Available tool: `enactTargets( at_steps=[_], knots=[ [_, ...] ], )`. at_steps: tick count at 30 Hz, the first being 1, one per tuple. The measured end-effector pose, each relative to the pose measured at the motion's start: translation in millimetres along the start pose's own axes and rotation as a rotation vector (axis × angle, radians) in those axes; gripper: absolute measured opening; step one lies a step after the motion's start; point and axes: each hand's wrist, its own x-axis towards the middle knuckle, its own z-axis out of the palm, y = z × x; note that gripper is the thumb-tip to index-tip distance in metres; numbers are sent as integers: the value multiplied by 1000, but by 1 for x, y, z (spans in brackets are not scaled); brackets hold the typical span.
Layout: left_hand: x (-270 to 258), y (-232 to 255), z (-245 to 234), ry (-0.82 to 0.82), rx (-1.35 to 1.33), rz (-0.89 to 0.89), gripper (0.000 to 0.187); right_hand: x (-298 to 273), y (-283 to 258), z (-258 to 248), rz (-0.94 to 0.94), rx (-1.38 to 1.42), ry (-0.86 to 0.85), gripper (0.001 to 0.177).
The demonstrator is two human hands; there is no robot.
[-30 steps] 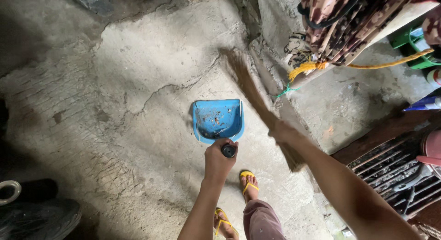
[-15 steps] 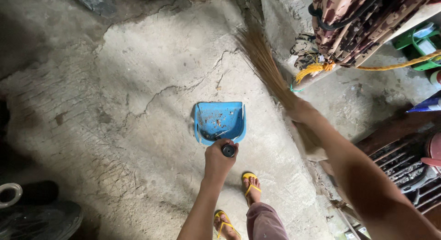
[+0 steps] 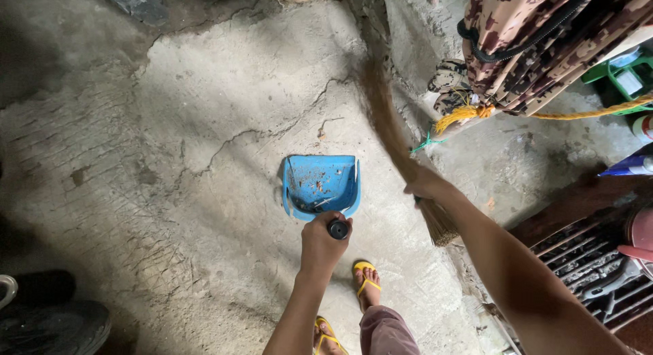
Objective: The person sweeps a concrete floor with a traditional straw broom and collects debris into a blue dustpan. They move a green basket aside, sweep multiple areas, and repeatedly transfer swept material into the dustpan.
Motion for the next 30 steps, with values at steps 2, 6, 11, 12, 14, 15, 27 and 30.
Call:
enactTargets(
  at_steps=[2, 6, 11, 12, 14, 15, 27, 30],
  knots=[
    [2, 2, -1, -6, 15, 2, 15, 3, 8, 3, -6, 45, -72, 81],
    [5, 5, -2, 17, -40, 14, 17, 5, 22, -24, -71, -108, 104, 90],
    [6, 1, -1, 31, -21, -19, 16, 55, -11, -28, -121, 6, 145, 91],
    [5, 0, -1, 32, -18, -38, 16, 57, -16, -22, -63, 47, 41, 84],
    [7, 1, -2, 26, -11, -64, 17, 43, -14, -12, -36, -3, -108, 85],
    [7, 1, -4, 27, -26, -70, 17, 29, -8, -13, -72, -102, -158, 95],
    [17, -1, -6, 55, -60, -121, 18, 142, 15, -14, -114, -396, 159, 90],
    [17, 1, -5, 76, -9, -94, 19, 100, 56, 10, -3, -218, -36, 62]
  ],
)
